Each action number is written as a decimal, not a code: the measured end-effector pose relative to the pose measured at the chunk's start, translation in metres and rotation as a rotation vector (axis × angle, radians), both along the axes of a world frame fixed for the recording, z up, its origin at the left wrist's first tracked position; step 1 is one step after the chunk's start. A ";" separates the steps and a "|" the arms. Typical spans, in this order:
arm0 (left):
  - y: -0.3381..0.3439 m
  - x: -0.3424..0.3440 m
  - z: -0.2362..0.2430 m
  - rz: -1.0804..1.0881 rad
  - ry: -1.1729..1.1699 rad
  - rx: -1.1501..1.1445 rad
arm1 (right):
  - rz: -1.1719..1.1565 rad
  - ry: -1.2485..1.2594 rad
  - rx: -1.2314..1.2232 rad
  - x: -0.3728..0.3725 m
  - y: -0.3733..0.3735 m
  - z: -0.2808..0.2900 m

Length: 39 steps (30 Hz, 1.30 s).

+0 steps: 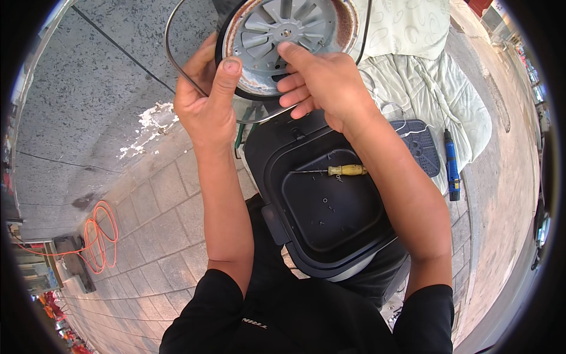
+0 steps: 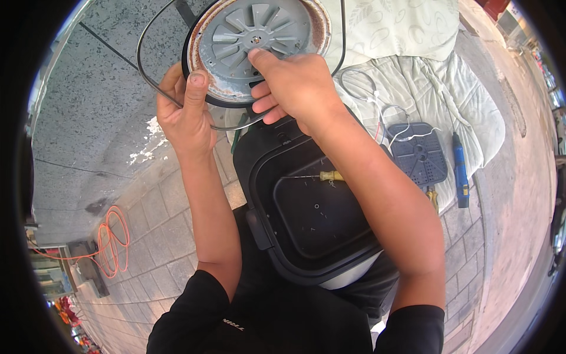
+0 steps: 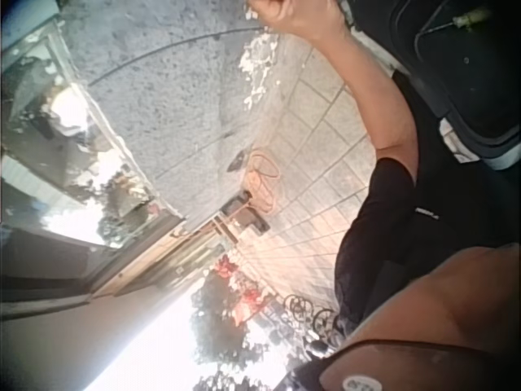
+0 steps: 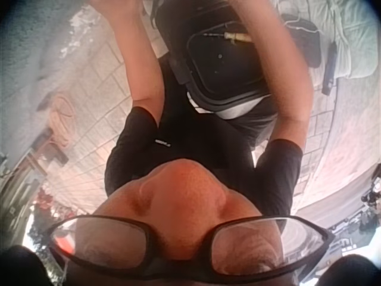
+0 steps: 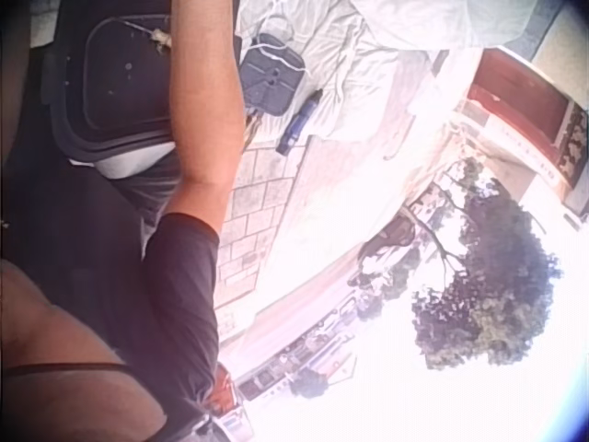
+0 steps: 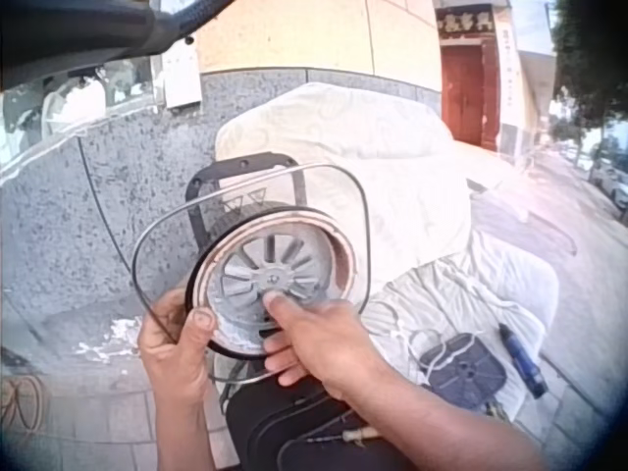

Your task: The person is repairing a small appliance, likely a fan or heater, on a sidewalk. They use a screwdriver and a power drill to remove and reattach screws to the appliance's casing.

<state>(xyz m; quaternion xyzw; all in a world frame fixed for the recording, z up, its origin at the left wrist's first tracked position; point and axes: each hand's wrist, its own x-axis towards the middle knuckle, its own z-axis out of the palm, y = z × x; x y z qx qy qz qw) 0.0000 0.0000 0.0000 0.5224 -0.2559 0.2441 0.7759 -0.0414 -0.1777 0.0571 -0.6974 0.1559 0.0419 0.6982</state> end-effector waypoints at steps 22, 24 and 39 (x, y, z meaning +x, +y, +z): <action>0.005 0.003 -0.005 -0.027 0.015 -0.018 | -0.328 -1.125 -1.201 0.020 0.002 -0.026; 0.006 0.003 -0.005 -0.043 0.023 -0.019 | -0.329 -1.132 -1.228 0.020 0.002 -0.026; 0.006 0.003 -0.003 -0.072 0.010 -0.026 | -0.304 -1.176 -1.097 0.026 -0.001 -0.029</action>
